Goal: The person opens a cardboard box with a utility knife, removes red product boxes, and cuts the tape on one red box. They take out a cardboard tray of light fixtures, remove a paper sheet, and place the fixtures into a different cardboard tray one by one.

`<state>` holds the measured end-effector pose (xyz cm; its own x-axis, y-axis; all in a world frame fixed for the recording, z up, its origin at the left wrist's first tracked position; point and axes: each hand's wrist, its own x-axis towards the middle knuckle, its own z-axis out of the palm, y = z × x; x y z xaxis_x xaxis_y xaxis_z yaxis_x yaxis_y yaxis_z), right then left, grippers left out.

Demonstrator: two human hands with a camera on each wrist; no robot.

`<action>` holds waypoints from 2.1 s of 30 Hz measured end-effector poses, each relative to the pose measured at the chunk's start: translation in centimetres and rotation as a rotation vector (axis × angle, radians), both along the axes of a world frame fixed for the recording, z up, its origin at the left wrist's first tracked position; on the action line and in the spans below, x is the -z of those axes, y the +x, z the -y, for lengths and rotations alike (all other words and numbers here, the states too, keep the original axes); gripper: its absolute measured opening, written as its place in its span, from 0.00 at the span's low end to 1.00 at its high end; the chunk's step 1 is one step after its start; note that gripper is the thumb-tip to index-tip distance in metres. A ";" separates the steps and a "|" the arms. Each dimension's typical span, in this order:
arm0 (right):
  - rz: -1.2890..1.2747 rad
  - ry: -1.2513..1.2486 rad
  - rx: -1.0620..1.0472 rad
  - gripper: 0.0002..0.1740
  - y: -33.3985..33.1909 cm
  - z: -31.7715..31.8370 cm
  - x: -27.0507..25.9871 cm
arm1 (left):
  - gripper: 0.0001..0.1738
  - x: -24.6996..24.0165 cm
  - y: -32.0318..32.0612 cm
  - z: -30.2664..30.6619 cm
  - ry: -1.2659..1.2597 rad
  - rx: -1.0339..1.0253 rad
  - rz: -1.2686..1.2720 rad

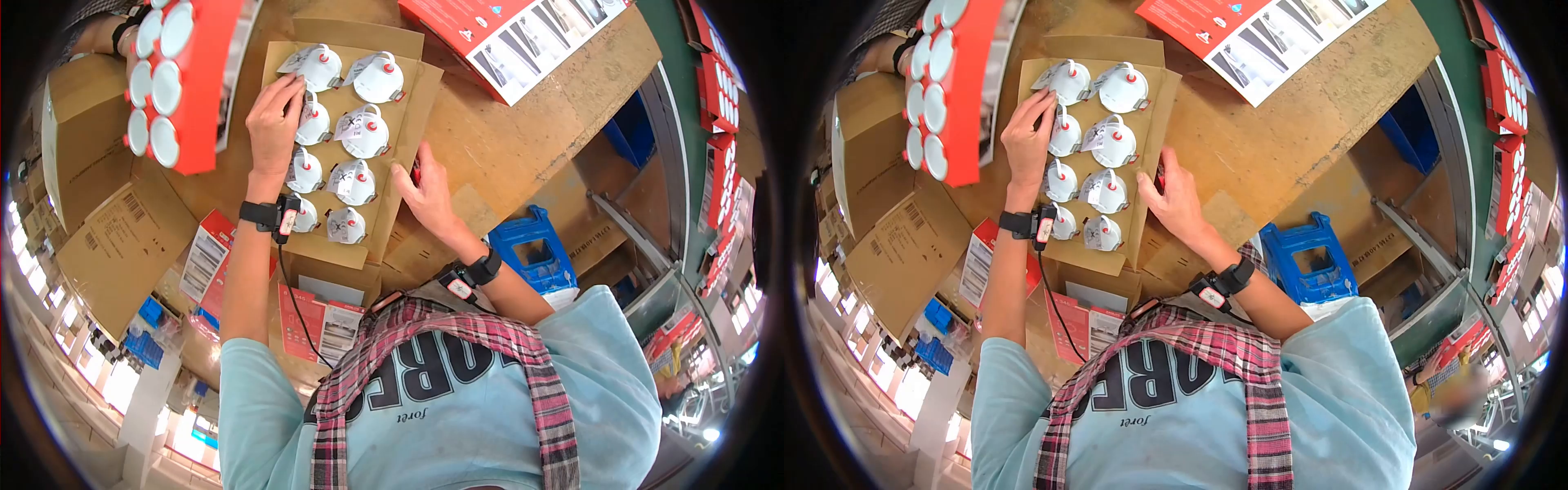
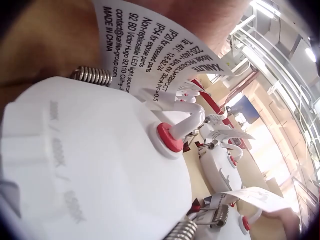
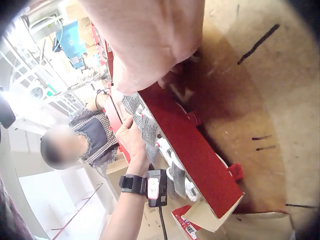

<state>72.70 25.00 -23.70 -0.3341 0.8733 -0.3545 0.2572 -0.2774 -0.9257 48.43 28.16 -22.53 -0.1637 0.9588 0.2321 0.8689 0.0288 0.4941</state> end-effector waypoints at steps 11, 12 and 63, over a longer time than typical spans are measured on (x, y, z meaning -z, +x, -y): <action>-0.008 -0.045 0.015 0.29 0.2 -1.2 -0.8 | 0.08 -4.4 6.0 0.2 -0.144 -0.041 0.227; -0.015 -0.043 0.047 0.31 0.1 -1.3 -0.8 | 0.08 -3.0 6.2 0.4 -0.092 -0.017 0.228; 0.409 0.098 0.029 0.28 -2.5 -8.6 -0.4 | 0.09 -3.2 6.4 7.2 -0.174 -0.017 0.218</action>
